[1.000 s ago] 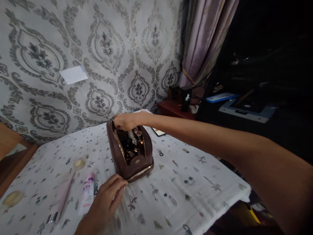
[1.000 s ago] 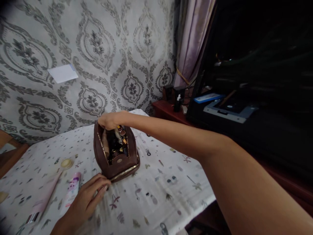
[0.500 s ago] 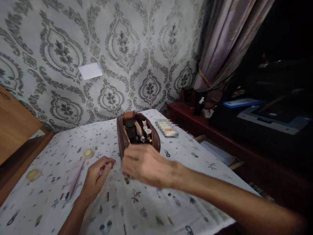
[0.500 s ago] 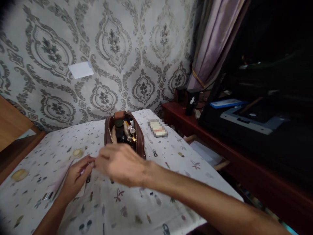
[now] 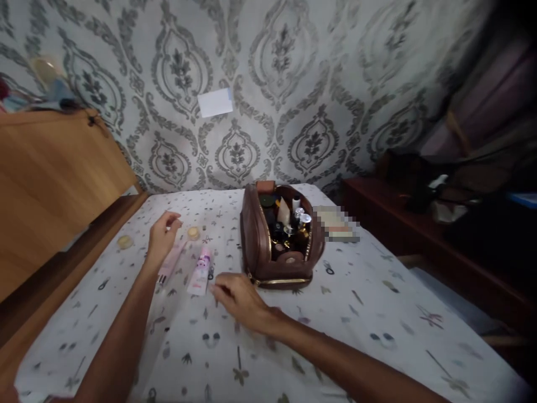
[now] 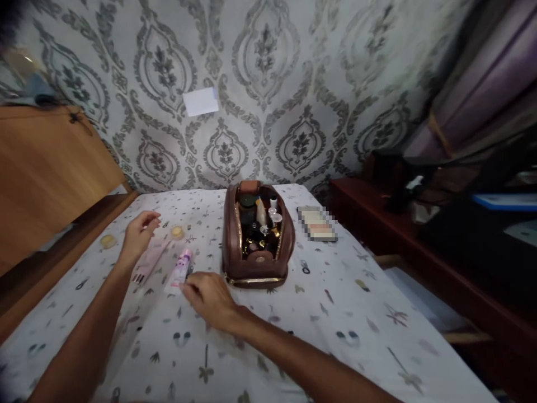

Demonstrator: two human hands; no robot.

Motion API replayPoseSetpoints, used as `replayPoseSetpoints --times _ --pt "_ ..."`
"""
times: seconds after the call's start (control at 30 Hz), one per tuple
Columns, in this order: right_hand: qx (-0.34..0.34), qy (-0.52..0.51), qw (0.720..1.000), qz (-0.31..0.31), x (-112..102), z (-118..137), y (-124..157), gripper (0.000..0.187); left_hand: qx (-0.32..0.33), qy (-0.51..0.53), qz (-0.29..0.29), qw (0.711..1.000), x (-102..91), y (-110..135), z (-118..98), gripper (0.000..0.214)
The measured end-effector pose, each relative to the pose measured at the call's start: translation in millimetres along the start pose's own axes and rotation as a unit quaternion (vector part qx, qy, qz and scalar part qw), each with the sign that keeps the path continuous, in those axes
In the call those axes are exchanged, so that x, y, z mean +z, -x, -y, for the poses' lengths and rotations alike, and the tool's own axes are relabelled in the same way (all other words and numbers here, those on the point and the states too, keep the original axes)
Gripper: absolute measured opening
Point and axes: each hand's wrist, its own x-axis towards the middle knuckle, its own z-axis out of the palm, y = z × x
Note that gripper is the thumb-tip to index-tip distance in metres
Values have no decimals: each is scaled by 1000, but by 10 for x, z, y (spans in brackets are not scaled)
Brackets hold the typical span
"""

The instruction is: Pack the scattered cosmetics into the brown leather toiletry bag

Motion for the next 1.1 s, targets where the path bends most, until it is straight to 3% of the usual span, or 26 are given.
replayPoseSetpoints --times 0.13,0.33,0.63,0.93,1.1 --pt "91 -91 990 -50 157 -198 -88 33 -7 -81 25 996 136 -46 168 28" --pt "88 -111 989 -46 197 -283 -34 33 13 -151 100 983 389 174 99 27" --pt "88 -100 991 -27 178 -231 -34 32 3 -167 145 975 339 241 122 20" --pt "86 -107 990 -38 201 -249 -22 26 14 -159 134 978 390 263 97 17" --pt "88 -113 988 -50 194 -223 -14 20 29 -167 135 976 443 305 38 25"
